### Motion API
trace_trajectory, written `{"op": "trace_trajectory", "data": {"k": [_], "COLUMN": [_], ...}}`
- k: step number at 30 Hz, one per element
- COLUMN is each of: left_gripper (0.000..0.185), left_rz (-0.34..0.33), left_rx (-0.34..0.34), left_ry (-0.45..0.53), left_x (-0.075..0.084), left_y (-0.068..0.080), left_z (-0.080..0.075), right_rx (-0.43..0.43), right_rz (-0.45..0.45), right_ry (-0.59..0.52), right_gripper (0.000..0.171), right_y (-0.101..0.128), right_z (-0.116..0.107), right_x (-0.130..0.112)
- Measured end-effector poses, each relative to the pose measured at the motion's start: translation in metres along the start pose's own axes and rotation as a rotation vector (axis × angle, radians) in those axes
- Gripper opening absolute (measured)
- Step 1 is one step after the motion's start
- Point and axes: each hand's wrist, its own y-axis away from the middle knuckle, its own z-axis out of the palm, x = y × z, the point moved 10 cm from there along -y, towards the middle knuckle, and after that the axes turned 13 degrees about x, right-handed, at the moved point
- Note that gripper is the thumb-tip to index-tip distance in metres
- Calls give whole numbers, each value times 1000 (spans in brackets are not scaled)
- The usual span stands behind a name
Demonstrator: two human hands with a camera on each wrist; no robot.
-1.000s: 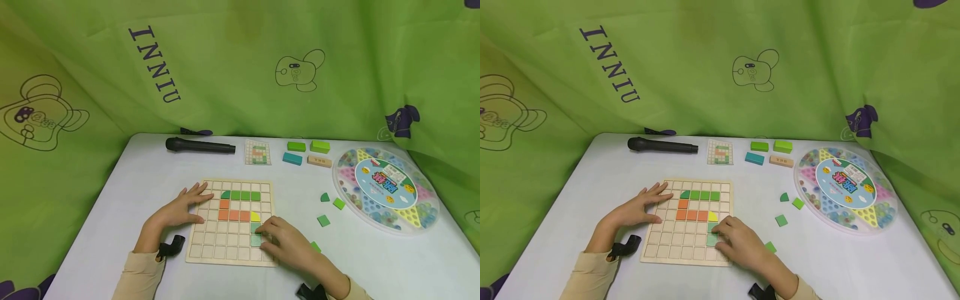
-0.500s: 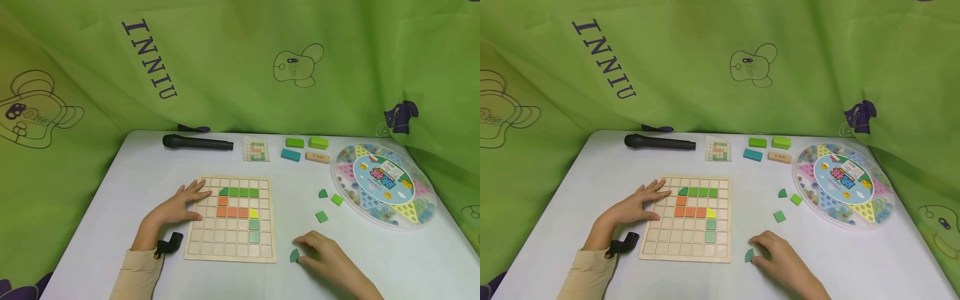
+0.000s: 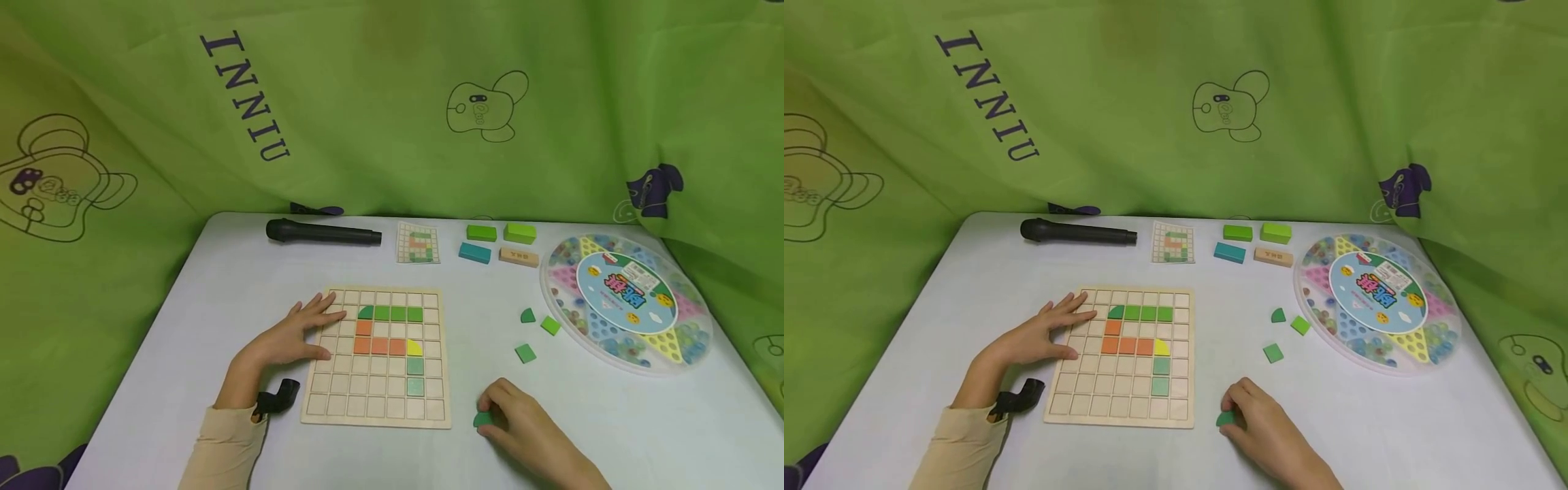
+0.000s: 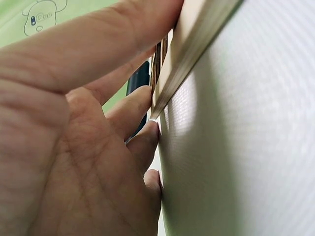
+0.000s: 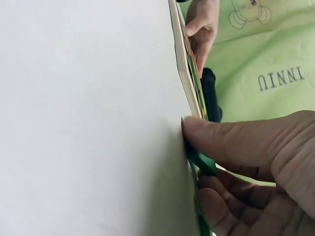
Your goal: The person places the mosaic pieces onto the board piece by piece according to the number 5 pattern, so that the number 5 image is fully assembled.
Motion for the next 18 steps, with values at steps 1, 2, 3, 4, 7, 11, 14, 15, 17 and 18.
{"op": "trace_trajectory", "data": {"k": [1, 2, 3, 4, 7, 11, 14, 15, 17, 18], "left_gripper": [75, 75, 75, 75, 74, 75, 75, 75, 75, 75], "left_rz": [-1, -1, 0, 0, 0, -1, -1, 0, 0, 0], "left_rx": [1, 2, 1, 1, -2, -6, -6, -5, -4, -4], "left_ry": [0, 1, -1, 0, 0, 1, 3, 4, 6, 6], "left_x": [0, 0, 0, 1, 0, 0, 0, 0, 0, 0], "left_y": [0, 0, 1, 1, 1, 1, 1, 1, 1, 1], "left_z": [0, 0, 0, 0, 1, 1, 1, 1, 0, 0], "right_rx": [-8, -23, -44, -67, -147, -187, -162, -156, -148, -143], "right_rz": [1, 5, 13, 15, 11, -49, -58, -41, 24, 57], "right_ry": [1, -4, -9, -13, -28, -58, -125, -150, -204, -226], "right_gripper": [32, 32, 31, 30, 23, 14, 12, 11, 9, 10], "right_y": [-1, -2, -3, -4, -6, -9, -15, -18, -23, -26], "right_z": [0, 1, 2, 3, 8, 9, 6, 6, 6, 6], "right_x": [0, 0, 1, 1, 1, -6, -11, -11, -10, -9]}}
